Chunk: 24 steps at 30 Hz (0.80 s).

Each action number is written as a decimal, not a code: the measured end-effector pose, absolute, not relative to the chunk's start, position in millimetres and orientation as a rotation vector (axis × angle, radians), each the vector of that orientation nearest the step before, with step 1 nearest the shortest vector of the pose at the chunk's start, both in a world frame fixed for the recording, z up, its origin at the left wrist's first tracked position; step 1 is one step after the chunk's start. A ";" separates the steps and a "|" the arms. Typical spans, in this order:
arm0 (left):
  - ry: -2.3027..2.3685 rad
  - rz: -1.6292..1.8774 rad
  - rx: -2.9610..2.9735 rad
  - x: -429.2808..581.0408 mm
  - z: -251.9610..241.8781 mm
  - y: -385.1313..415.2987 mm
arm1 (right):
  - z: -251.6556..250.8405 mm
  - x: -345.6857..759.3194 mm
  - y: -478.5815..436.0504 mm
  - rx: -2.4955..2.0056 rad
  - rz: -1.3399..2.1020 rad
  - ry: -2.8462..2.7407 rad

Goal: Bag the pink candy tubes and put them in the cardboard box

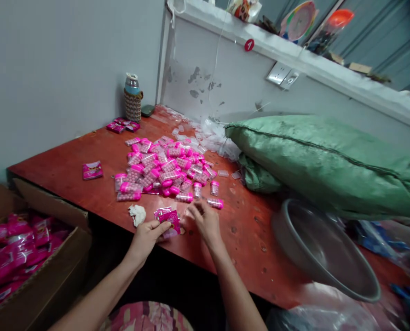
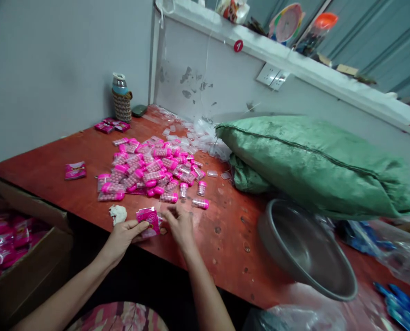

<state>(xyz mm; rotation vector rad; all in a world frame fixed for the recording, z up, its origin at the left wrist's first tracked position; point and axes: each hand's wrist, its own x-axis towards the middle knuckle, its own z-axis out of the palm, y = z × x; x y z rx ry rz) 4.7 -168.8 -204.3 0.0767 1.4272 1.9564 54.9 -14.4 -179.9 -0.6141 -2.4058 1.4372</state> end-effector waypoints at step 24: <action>1.054 2.186 -0.536 11.6 -194.1 -165.7 | -195.2 73.2 75.7 -1.051 0.599 -2.705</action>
